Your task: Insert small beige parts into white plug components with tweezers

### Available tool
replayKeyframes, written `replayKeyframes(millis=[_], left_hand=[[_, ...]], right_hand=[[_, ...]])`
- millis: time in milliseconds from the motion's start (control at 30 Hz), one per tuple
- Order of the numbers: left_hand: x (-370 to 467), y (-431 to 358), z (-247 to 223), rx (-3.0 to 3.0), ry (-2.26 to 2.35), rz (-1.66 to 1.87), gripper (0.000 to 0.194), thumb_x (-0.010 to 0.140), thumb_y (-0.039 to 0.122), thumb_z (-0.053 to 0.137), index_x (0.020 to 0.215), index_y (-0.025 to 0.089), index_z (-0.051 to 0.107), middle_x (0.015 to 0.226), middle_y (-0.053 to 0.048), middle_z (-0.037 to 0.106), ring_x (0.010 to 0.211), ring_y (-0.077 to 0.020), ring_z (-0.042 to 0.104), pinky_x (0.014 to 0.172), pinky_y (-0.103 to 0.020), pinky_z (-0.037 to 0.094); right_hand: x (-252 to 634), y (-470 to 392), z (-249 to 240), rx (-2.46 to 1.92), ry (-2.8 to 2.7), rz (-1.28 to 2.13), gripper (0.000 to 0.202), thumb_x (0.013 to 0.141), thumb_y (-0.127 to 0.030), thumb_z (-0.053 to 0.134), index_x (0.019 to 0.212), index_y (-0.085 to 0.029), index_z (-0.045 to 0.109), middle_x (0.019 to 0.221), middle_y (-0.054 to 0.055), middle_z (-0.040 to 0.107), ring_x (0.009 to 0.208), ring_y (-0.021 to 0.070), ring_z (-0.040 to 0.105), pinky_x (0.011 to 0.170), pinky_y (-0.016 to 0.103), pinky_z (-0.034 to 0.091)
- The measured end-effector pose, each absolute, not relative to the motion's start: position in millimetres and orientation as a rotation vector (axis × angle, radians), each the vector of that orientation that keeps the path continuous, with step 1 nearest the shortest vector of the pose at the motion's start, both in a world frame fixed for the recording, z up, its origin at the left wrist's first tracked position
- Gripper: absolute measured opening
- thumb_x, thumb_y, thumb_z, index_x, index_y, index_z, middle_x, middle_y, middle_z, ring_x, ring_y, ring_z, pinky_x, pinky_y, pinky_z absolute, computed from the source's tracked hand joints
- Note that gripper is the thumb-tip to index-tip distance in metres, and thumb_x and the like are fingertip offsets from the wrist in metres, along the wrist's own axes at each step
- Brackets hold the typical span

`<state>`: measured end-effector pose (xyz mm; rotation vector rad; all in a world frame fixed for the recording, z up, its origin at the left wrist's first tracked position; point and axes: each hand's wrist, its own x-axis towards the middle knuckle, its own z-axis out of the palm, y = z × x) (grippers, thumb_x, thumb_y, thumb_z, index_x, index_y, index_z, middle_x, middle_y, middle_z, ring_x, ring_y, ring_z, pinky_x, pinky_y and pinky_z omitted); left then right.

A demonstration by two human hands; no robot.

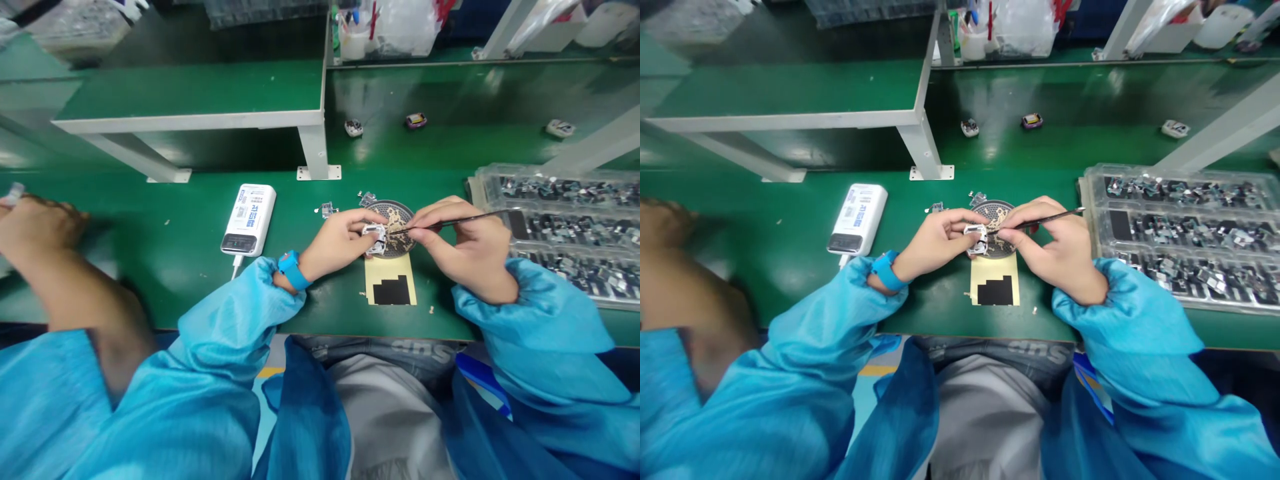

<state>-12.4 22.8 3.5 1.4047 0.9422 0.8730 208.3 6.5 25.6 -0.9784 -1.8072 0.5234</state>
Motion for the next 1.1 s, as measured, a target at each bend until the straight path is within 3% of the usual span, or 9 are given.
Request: replayKeyframes(millis=[567, 900, 1100], left_hand=[[-12.0, 21.8, 4.9, 1.383, 0.965, 0.855, 0.025, 0.087, 0.013, 0.067, 0.111, 0.014, 0.072, 0.09, -0.007, 0.074, 0.068, -0.0158, 0.071, 0.062, -0.027, 0.062], [-12.3, 22.1, 5.9, 1.387, 0.937, 0.881, 0.026, 0.087, 0.011, 0.066, 0.112, 0.011, 0.071, 0.093, -0.008, 0.075, 0.071, -0.0144, 0.07, 0.064, -0.024, 0.06], [-12.6, 23.2, 8.2, 1.349, 0.927, 0.904, 0.03, 0.09, 0.015, 0.065, 0.118, 0.011, 0.073, 0.101, -0.01, 0.077, 0.071, -0.0149, 0.071, 0.066, -0.026, 0.061]], right_hand=[[204.1, 5.9, 25.1, -1.036, -1.843, 0.445, 0.007, 0.084, -0.026, 0.079, 0.089, -0.026, 0.074, 0.09, 0.004, 0.078, 0.086, 0.0248, 0.073, 0.067, 0.04, 0.059], [205.4, 5.8, 23.4, -0.955, -1.817, 0.45, 0.014, 0.082, -0.022, 0.081, 0.093, -0.026, 0.074, 0.093, 0.004, 0.078, 0.088, 0.0243, 0.074, 0.079, 0.041, 0.06], [207.8, 5.4, 23.1, -0.934, -1.84, 0.454, 0.017, 0.078, -0.022, 0.083, 0.091, -0.026, 0.073, 0.087, 0.004, 0.077, 0.083, 0.0245, 0.073, 0.076, 0.041, 0.06]])
